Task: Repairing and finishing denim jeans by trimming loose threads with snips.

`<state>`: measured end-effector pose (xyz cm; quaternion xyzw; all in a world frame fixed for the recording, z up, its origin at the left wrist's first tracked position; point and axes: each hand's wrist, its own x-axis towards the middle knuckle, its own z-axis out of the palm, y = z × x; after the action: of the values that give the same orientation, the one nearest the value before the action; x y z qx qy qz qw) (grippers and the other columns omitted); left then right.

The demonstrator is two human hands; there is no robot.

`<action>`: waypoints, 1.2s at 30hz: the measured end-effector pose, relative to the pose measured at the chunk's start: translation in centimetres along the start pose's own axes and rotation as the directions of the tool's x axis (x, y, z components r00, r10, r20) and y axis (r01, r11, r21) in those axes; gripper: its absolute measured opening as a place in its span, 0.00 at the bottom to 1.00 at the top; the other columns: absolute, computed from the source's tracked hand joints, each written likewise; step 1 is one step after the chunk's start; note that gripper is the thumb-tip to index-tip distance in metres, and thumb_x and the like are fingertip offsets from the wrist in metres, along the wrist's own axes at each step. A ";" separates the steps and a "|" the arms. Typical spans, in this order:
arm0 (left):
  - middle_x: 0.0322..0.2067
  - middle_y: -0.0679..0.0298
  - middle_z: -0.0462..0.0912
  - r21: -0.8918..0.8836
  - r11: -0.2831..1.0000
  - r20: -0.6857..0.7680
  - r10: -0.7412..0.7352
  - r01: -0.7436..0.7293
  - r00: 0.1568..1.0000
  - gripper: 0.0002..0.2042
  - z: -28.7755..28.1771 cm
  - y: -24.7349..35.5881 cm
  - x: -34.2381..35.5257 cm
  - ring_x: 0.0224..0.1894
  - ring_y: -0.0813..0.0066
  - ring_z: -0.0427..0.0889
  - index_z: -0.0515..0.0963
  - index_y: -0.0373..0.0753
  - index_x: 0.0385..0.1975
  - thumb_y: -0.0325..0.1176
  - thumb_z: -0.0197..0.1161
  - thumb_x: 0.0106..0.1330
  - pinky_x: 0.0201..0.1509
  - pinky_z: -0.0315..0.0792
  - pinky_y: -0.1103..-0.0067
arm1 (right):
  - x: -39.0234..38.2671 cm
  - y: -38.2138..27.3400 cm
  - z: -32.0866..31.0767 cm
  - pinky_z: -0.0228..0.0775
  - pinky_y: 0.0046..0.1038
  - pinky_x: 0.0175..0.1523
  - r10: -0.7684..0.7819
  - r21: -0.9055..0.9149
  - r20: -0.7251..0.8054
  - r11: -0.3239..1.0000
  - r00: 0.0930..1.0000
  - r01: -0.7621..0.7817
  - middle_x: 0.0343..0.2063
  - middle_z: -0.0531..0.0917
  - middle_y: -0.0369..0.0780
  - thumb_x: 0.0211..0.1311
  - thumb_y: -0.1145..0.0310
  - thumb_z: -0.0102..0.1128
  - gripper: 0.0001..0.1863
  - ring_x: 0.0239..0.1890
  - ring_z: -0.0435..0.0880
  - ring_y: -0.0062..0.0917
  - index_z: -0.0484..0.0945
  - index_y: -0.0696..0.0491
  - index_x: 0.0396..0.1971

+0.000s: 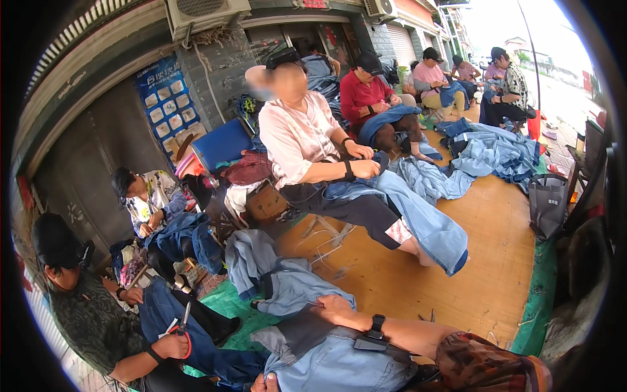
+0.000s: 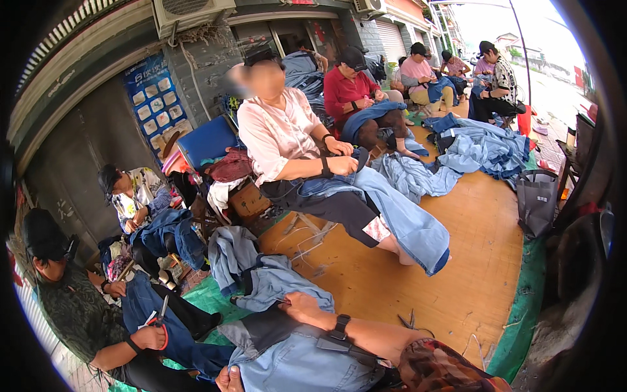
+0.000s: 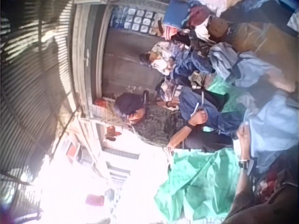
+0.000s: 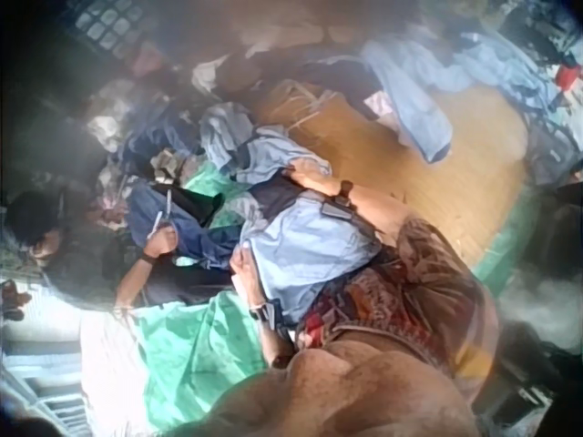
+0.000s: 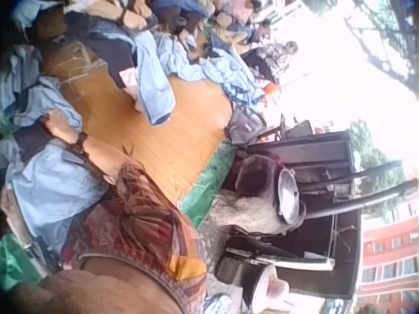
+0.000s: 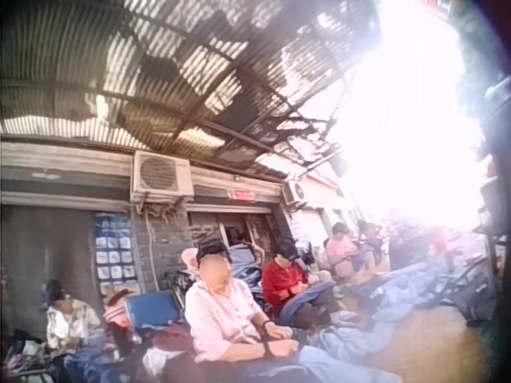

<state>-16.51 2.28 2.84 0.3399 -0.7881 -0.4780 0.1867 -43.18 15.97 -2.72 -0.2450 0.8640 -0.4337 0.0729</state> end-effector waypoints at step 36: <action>0.31 0.62 0.74 -0.221 0.973 0.001 0.063 -0.061 0.998 0.14 0.2 -1.1 0.4 0.34 0.74 0.70 0.70 0.32 0.39 0.39 0.58 0.66 0.42 0.67 0.78 | 0.0 0.1 0.2 0.69 0.37 0.41 0.014 0.047 -0.003 0.999 1.000 -0.014 0.33 0.81 0.48 0.55 0.51 0.57 0.19 0.39 0.80 0.42 0.79 0.54 0.31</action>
<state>-16.55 1.80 1.76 0.2903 -0.7411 -0.5580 0.2350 -43.16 15.91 -2.93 -0.2366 0.8553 -0.4539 0.0804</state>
